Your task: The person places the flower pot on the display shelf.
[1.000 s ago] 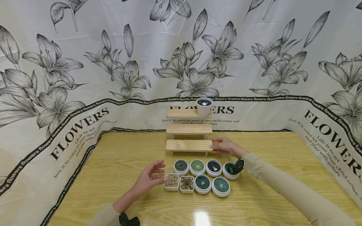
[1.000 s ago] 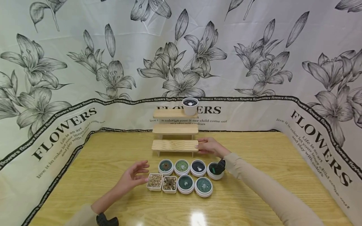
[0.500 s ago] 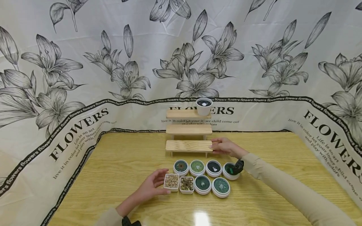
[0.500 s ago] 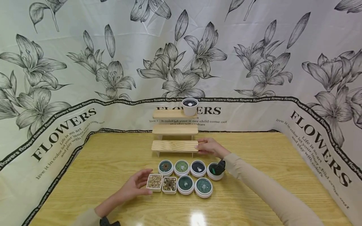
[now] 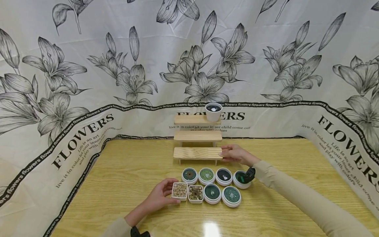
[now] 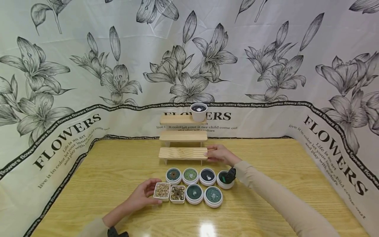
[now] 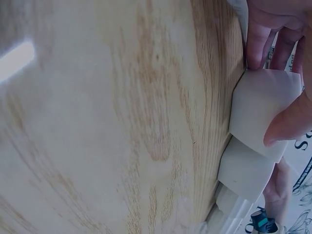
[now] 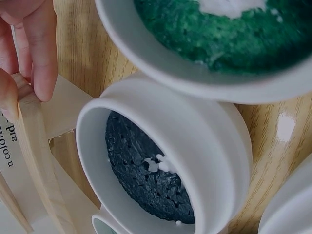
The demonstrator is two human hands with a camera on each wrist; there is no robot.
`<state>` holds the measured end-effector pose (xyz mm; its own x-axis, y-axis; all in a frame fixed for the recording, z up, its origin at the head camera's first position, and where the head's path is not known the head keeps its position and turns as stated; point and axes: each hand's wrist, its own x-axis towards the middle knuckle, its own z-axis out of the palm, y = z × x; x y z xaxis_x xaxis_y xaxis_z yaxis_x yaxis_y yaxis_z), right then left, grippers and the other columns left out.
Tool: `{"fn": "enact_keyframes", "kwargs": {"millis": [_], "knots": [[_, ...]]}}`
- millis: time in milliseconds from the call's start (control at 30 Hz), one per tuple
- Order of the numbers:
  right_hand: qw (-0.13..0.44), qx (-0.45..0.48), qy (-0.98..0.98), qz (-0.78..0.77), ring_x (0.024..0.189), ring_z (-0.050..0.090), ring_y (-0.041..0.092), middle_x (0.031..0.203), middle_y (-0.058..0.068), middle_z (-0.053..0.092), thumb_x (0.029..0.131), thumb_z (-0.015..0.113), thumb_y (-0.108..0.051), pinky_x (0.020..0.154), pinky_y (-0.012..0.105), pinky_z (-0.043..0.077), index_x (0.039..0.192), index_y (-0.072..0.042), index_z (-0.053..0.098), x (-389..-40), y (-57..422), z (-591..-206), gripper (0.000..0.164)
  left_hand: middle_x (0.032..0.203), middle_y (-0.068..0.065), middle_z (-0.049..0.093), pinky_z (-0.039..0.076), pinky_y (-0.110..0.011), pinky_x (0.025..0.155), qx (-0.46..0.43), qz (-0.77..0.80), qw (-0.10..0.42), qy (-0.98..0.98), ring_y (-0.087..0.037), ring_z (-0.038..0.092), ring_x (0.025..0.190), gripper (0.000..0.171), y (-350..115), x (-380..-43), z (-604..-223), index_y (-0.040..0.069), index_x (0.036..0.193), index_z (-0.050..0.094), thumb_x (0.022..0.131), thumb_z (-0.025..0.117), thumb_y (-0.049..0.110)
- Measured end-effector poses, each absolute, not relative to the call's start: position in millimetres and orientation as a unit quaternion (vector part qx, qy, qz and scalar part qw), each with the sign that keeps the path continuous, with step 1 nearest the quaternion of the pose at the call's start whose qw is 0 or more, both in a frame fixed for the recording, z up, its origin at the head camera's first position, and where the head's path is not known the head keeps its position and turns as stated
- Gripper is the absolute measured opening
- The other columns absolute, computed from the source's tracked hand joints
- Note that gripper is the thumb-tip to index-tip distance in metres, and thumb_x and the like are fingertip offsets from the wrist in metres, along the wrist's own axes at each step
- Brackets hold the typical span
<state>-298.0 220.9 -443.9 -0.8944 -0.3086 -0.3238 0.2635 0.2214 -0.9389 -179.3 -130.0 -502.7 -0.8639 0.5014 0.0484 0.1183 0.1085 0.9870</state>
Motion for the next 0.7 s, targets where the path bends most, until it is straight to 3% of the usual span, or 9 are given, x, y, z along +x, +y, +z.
{"fn": "enact_keyframes", "kwargs": {"millis": [400,700], "knots": [[0.231,0.002,0.753,-0.617,0.079,0.062,0.006,0.119,0.019,0.054,0.095,0.055,-0.003,0.077,0.022,0.058,0.143,0.015,0.024,-301,220,-444,0.06,0.121,-0.031,0.054,0.053,-0.024,0.091,0.19,0.639,0.127,0.734,-0.028,0.062,0.107,0.068,-129,-177,-494,-0.014,0.129,0.044,0.073,0.08,-0.002],[0.233,-0.003,0.747,-0.622,0.078,0.062,0.006,0.112,0.015,0.056,0.094,0.055,-0.003,0.075,0.02,0.058,0.142,0.015,0.024,-301,221,-445,0.06,0.122,-0.026,0.056,0.053,-0.023,0.092,0.179,0.611,0.118,0.762,-0.025,0.059,0.11,0.068,-131,-188,-478,-0.012,0.13,0.047,0.073,0.081,0.003]]}}
